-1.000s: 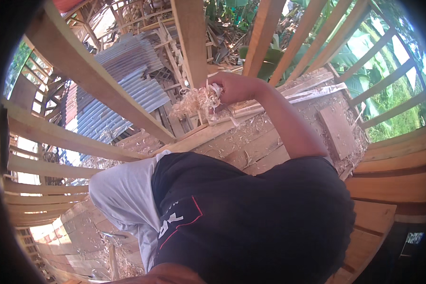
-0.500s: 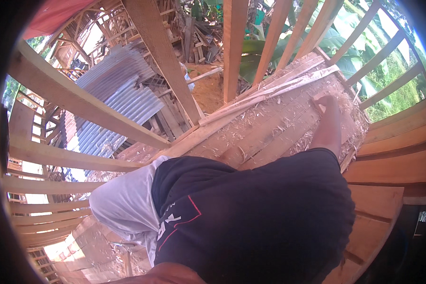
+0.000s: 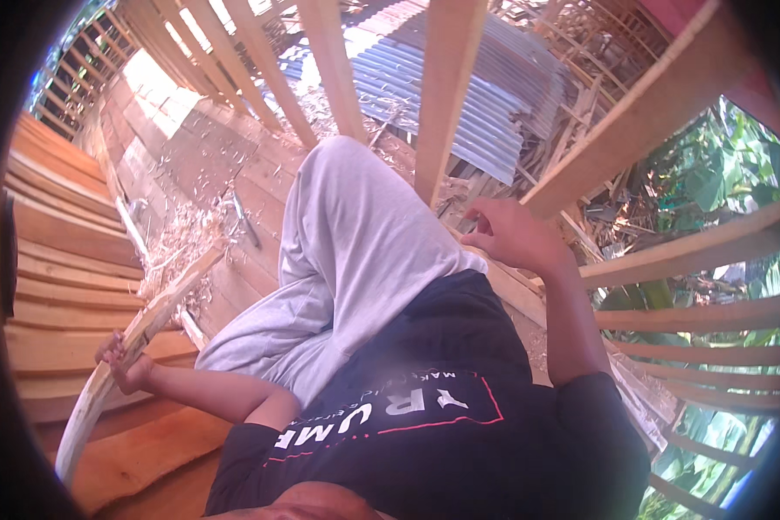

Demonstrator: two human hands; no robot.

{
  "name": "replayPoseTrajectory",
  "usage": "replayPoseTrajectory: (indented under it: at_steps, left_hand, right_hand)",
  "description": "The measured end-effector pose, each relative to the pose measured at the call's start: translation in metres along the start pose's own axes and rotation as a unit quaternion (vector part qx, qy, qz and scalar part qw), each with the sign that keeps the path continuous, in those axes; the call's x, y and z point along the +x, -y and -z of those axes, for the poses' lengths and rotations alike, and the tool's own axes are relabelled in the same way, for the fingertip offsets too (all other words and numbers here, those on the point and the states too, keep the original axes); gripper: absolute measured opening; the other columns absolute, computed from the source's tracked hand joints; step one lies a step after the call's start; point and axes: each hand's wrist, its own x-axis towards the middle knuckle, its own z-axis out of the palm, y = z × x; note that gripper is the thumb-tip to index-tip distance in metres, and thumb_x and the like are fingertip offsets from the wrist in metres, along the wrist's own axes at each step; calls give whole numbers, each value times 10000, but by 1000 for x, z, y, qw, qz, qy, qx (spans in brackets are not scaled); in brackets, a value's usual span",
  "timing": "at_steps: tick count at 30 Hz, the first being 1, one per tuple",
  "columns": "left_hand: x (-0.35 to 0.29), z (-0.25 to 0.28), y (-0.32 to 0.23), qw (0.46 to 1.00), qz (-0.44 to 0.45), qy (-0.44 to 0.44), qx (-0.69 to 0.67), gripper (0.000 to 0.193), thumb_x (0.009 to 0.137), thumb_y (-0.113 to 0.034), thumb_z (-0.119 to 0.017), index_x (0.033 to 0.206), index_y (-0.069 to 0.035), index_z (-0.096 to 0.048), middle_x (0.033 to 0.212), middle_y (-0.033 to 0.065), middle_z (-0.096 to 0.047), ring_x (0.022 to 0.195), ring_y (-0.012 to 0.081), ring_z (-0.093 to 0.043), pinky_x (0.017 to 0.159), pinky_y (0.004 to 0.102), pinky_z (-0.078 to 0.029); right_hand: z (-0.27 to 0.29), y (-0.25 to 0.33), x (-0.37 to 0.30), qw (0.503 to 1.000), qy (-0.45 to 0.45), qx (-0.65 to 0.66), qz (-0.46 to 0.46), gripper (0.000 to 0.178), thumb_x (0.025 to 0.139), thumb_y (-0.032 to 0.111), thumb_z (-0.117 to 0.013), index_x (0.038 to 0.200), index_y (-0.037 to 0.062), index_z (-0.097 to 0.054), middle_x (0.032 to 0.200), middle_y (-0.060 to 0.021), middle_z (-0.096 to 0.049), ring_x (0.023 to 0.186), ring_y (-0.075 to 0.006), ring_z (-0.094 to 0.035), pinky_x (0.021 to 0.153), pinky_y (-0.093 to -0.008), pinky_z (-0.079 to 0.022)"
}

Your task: The person sits cross-legged on a wooden floor and uses a knife to carve a long piece of wood, peeling off thin shavings. The person occasionally pauses to clear wood shavings from the floor before resuming carving.

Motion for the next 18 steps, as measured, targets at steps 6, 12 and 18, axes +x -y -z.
replayPoseTrajectory:
  at_steps: [6,12,18]
  left_hand:
    - [-13,26,-36,1000,21,3,5,255,714,-199,-622,800,-120,-395,686,6,-336,673,135,-341,739,344,-326]
    - [-12,17,-39,999,28,16,-9,279,700,-171,-621,830,-124,-379,690,13,-353,671,133,-344,721,330,-309]
    - [-12,22,-36,999,42,20,12,303,695,-206,-663,823,-152,-394,669,-27,-400,617,97,-383,705,295,-323]
  right_hand:
    - [-126,194,194,959,11,70,273,449,817,240,-750,1141,-16,-576,905,-167,-662,821,-264,-655,764,-360,-526]
    - [-354,258,351,937,148,-92,303,1207,585,552,-849,1438,-50,-243,1416,-312,-347,1329,-421,-360,1096,-448,-339]
    - [-434,309,386,920,128,-205,308,1551,393,596,-910,1530,99,20,1523,-377,-7,1435,-508,6,1162,-562,-110]
